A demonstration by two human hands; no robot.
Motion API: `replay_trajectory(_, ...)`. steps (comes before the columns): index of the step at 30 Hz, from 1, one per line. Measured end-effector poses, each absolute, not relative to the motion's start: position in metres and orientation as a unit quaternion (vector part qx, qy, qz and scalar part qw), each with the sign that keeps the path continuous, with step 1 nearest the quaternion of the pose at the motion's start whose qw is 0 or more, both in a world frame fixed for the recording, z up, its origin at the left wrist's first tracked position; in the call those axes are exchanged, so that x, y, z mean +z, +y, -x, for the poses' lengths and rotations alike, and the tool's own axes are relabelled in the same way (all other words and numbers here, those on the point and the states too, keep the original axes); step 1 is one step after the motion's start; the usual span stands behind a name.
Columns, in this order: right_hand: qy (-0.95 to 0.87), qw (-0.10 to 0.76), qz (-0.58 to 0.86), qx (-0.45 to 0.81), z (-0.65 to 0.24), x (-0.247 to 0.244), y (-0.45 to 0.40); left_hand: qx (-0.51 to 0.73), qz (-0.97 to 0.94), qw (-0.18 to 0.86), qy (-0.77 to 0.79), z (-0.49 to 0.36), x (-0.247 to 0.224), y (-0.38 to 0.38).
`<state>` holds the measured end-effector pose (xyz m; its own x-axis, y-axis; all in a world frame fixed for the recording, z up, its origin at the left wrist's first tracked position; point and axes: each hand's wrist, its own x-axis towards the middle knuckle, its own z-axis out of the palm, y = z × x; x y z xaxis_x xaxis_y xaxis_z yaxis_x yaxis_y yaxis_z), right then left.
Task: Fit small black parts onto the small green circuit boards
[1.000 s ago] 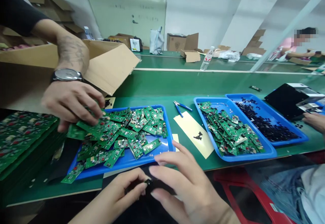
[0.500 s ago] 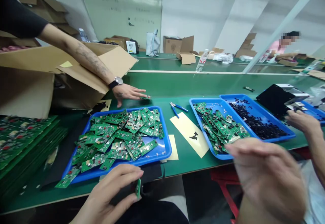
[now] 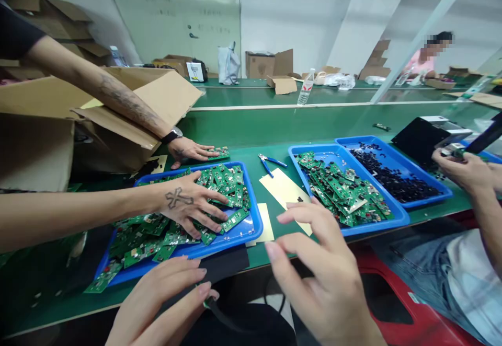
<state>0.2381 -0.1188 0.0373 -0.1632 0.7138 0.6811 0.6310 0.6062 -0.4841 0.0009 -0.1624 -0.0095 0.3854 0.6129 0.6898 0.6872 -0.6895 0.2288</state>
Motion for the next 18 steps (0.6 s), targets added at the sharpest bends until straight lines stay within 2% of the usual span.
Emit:
replay_trajectory(4, -0.767, 0.467, 0.421, 0.129, -0.244, 0.041, -0.121, -0.406, 0.827, 0.037, -0.387, -0.006, -0.011, -0.162)
replay_trajectory(10, -0.763, 0.337, 0.344, 0.431, -0.217, 0.029, -0.135, -0.448, 0.811, 0.062, -0.371, -0.015, -0.014, -0.157)
replay_trajectory(14, -0.666, 0.331, 0.339, 0.576, -0.212, 0.013, -0.142, -0.414, 0.828, 0.048, -0.376, -0.008, -0.013, -0.159)
replay_trajectory(18, -0.575, 0.341, 0.333, 0.665, -0.211, 0.005, -0.142, -0.420, 0.817, 0.041, -0.394, -0.006, -0.012, -0.161)
